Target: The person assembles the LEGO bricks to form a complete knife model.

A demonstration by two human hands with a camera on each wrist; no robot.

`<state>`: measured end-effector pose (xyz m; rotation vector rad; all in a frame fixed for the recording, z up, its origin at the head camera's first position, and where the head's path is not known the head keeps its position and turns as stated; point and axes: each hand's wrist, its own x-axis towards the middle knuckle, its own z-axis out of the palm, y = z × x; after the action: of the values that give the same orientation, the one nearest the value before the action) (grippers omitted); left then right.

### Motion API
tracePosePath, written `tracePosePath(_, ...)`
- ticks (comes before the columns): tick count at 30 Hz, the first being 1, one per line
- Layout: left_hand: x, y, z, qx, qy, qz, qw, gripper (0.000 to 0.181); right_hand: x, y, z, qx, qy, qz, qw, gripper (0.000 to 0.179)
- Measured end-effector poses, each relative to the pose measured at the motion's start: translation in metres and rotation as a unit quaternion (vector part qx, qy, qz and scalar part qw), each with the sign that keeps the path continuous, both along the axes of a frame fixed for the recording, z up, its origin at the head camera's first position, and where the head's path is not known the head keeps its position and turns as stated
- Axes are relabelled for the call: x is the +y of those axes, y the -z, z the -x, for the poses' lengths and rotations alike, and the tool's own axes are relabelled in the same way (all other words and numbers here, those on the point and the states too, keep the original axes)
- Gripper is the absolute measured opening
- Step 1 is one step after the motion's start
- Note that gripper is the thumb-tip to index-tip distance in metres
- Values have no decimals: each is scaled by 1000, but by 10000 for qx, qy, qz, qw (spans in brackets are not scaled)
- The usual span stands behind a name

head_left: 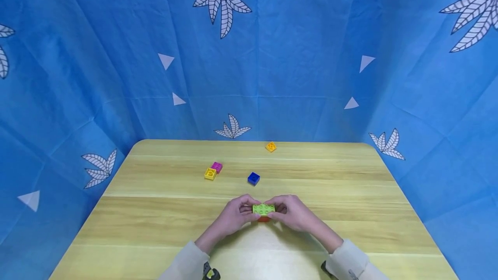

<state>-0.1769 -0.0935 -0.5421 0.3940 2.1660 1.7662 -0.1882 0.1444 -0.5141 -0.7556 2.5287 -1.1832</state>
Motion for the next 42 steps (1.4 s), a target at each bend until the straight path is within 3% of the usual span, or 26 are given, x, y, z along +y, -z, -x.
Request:
tracePosePath(15, -4, 1, 4, 302, 105, 375, 9988, 35, -1, 2, 2, -54, 8, -21, 10000, 32)
tracePosePath(20, -8, 0, 3, 296, 78, 375, 9988, 42, -1, 1, 2, -70, -38, -89, 9999, 32)
tracePosePath(26, -17, -4, 7, 581, 89, 296, 9978, 45, -1, -1, 2, -32, -27, -118, 9999, 31)
tracePosePath(31, -27, -10, 13, 765, -153, 412, 9961, 42, 0, -1, 2, 0, 3, -128, 9999, 33)
tracePosePath(37, -40, -20, 27, 1021, -684, 436, 9915, 42, 0, 0, 0, -2, 81, -111, 9999, 34)
tracePosePath(42, -53, -21, 45, 1485, -1187, 863, 9780, 44, 1, 1, -1, -62, 125, -117, 9998, 34)
